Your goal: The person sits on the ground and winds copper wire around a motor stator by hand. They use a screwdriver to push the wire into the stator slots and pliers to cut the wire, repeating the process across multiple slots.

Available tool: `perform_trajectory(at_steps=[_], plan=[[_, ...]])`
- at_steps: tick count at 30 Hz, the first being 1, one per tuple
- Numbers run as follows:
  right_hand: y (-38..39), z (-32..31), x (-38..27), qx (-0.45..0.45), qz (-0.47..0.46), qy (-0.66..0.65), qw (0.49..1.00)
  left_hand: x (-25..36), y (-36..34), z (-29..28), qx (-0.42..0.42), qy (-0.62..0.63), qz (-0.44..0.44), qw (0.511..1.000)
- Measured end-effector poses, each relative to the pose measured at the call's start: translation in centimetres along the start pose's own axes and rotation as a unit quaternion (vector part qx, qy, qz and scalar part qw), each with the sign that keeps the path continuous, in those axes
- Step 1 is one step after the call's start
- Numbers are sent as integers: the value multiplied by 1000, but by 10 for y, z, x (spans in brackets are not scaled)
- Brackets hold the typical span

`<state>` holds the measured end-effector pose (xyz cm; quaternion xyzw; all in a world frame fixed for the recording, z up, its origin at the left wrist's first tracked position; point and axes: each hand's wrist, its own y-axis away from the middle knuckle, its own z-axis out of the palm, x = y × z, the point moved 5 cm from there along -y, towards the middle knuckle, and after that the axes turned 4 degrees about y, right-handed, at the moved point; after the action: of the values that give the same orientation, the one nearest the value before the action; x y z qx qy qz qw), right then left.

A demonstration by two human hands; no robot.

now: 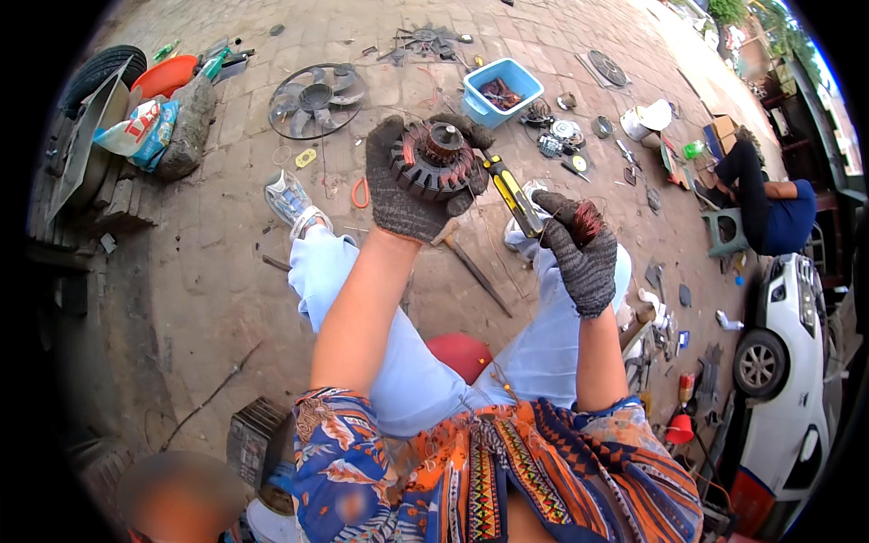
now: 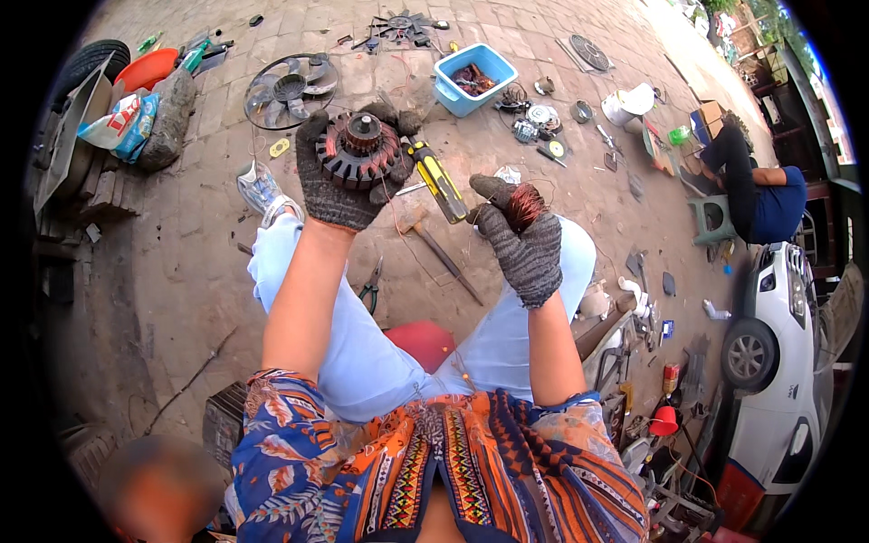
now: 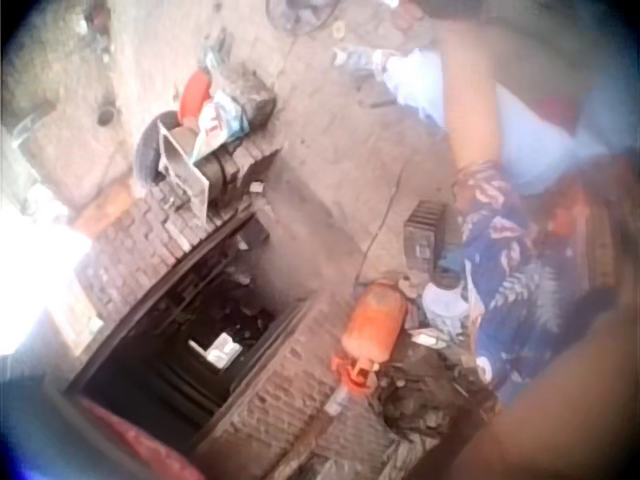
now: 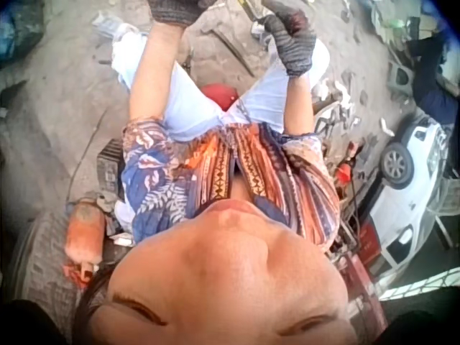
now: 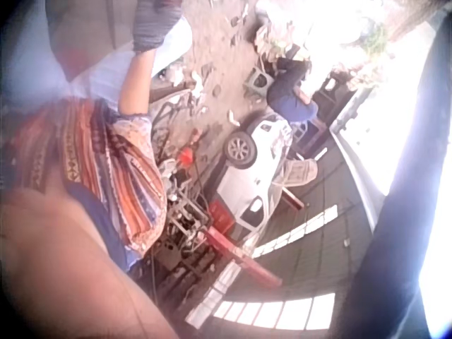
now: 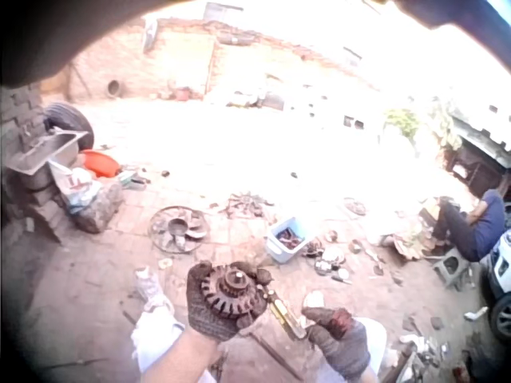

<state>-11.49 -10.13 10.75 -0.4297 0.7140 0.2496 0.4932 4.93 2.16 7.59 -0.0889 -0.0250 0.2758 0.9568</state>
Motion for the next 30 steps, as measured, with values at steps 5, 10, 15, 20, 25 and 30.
perform_trajectory(at_steps=[5,10,15,20,25,30], plan=[[4,-9,3,-57,104,-134,984,14,-2,4,-17,-127,79,989],[-4,14,-13,-84,58,-129,986,-5,3,9,-73,-150,53,985],[-2,31,-1,-97,105,-123,982,-11,5,23,-80,-380,58,920],[2,19,-5,-30,62,11,998,-12,15,0,4,-336,59,940],[19,-7,-54,5,33,53,998,-4,18,-12,54,-293,18,954],[24,-8,-76,-176,-30,167,970,-4,14,-10,112,-280,13,953]])
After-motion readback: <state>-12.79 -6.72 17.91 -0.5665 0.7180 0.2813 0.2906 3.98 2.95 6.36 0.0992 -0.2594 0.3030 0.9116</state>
